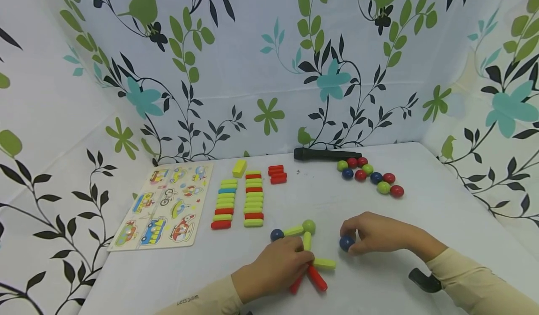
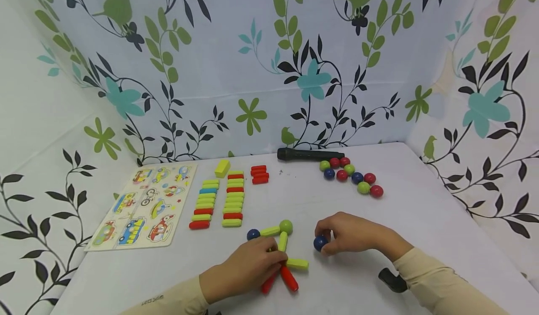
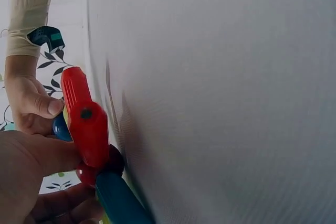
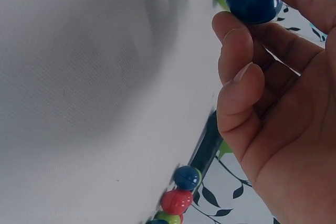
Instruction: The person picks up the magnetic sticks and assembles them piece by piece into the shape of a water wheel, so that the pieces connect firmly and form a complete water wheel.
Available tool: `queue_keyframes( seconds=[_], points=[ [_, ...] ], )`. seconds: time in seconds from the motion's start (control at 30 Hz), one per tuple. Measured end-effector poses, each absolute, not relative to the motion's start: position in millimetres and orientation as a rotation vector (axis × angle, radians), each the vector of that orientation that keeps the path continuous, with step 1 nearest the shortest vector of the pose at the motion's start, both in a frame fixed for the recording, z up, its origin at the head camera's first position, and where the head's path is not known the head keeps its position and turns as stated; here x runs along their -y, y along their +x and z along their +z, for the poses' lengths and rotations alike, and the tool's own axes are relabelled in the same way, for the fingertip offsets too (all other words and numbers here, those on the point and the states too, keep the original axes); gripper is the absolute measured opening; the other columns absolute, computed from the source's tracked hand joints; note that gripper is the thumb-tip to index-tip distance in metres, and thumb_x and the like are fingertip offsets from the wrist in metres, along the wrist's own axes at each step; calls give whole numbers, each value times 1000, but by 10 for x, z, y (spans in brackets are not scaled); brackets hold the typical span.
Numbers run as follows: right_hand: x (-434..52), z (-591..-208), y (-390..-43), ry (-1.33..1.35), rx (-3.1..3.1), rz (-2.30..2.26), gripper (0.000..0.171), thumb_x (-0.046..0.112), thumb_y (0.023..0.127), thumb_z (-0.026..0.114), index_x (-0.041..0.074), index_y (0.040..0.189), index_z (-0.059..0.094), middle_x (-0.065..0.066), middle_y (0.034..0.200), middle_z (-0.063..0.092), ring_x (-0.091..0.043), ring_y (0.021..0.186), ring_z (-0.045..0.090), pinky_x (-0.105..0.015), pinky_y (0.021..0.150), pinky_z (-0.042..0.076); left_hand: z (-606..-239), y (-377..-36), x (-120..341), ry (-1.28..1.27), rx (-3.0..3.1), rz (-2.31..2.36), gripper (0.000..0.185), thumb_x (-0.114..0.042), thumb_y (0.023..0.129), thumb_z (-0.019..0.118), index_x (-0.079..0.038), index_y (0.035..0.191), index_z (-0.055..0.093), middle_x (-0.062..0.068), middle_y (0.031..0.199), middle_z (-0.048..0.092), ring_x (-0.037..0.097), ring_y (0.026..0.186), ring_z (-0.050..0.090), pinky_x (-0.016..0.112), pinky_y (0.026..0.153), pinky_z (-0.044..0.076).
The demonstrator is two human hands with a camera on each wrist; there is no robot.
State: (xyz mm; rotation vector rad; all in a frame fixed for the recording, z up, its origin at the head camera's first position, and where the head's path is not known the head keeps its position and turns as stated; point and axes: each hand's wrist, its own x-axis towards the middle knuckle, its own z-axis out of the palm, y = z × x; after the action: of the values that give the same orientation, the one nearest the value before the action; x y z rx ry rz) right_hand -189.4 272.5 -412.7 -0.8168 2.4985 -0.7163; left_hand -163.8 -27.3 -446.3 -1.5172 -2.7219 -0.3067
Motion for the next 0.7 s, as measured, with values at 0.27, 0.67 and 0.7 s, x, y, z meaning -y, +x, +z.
queue_keyframes(
  seconds=[0.27,0.67,0.7],
  points=[
    [-2679,-4143,-1878,-840,-2479,-730,26,33,87,79,26,111,71,19,94,65,-5,82,58,-24,71,53,-4458,-1610,305,-1463,2711,-297,15,-31,95,73,-21,106,76,-12,79,51,1,70,42,10,59,34],
    [-2501,-4209,-1847,-883,-2465,-734,25,33,87,80,26,109,71,18,88,63,-3,79,57,-23,70,53,-4470,-1586,325,-1393,2693,-270,17,-35,93,76,-19,97,75,-11,76,53,2,70,43,11,61,36],
    [-2494,-4217,-1850,-886,-2471,-728,25,32,87,80,26,109,71,18,88,63,-3,78,56,-23,69,52,-4470,-1587,324,-1394,2692,-274,16,-35,93,76,-19,97,75,-11,76,53,2,71,43,11,61,36]
  ],
)
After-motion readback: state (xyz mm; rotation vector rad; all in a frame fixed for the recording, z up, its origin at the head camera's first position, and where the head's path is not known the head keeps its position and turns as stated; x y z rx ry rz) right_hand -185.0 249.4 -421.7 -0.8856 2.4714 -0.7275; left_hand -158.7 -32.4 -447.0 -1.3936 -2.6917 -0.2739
